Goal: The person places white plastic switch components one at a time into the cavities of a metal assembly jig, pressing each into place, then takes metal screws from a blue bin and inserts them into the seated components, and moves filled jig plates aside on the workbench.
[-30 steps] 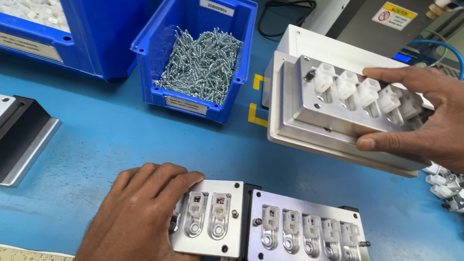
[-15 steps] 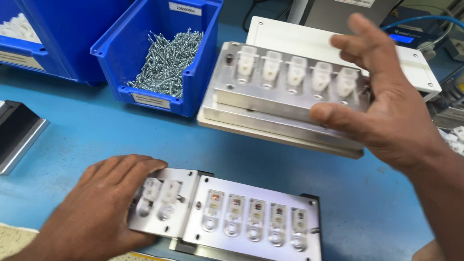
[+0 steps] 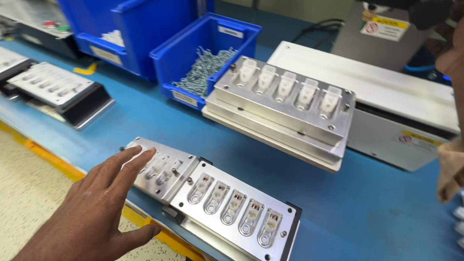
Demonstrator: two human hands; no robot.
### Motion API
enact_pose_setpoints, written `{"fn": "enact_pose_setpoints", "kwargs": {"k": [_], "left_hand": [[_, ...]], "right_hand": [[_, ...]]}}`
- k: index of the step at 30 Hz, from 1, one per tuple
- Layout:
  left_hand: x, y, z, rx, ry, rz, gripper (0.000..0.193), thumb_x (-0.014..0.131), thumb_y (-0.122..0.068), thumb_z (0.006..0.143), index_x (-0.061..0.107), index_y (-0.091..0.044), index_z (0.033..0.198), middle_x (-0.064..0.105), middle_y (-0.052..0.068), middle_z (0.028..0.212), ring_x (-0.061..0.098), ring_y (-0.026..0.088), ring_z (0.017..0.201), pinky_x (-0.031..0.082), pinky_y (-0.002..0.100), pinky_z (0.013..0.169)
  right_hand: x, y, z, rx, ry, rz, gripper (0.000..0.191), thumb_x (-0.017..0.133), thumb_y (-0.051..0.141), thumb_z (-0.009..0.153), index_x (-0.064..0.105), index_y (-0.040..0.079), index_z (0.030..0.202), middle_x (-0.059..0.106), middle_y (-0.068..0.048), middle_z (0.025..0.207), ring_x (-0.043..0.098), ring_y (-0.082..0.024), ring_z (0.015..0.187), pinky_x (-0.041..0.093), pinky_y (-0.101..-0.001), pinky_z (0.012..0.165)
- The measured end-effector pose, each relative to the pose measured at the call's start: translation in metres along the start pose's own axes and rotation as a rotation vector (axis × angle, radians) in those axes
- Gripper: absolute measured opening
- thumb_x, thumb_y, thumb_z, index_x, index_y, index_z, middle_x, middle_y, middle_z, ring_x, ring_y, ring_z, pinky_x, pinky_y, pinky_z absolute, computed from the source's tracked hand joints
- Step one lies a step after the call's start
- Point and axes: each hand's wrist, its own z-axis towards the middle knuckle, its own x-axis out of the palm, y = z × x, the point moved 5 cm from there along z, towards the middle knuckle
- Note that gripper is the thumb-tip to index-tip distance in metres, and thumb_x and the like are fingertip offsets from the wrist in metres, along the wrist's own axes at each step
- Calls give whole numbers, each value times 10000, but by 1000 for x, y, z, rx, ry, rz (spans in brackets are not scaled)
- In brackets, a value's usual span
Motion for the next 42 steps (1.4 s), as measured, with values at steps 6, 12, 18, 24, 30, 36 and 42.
{"fn": "enact_pose_setpoints", "kwargs": {"k": [6,12,18,24,30,36,42], "left_hand": [[-19,2,-16,-206,46,-27,1194,825,-603,708,152,-332,1656,211,120,1665,357,330,1451,376,521,1163],[-77,-29,37,219,-362,-145,785,733,-430,850,420,-163,1518,408,188,1519,481,411,1330,439,563,1021],[-110,-52,187,378,-436,-474,407,640,-223,970,630,-104,1359,699,123,1272,684,270,1124,537,426,964],[-100,-91,315,522,-300,-126,527,740,-271,897,645,-106,1388,688,159,1345,648,368,1228,511,476,1053],[-74,-91,344,522,-224,189,648,759,-342,903,545,-173,1491,596,208,1399,611,427,1225,527,543,1005],[-96,-20,329,466,-341,-86,454,772,-347,945,681,-110,1321,698,227,1211,657,433,1106,539,542,944],[-115,2,347,374,-161,-943,430,664,-375,1044,711,51,1073,735,160,955,740,211,753,623,384,645]], "right_hand": [[19,20,0,24,101,-118,391,512,510,1031,642,224,1265,622,34,1190,563,-138,1098,491,-433,897],[-30,6,5,-6,162,-133,349,510,453,1059,640,233,1296,620,53,1189,553,-123,1068,463,-420,899],[-141,-3,-105,132,10,-50,247,551,393,987,602,199,1132,645,79,1090,588,-74,1026,455,-317,868],[-201,23,-273,431,-258,-49,239,594,305,1013,611,112,1152,684,-16,1142,628,-131,1062,463,-347,878],[-218,59,-409,601,-586,-296,257,591,289,1012,618,112,1197,696,-52,1188,623,-180,1160,439,-368,931],[-117,80,-479,702,-702,-296,314,597,296,1029,597,84,1261,680,-77,1252,611,-214,1213,430,-405,982],[-1,130,-471,787,-590,-294,348,568,297,1048,592,41,1283,657,-111,1283,598,-225,1259,443,-431,1034]]}}
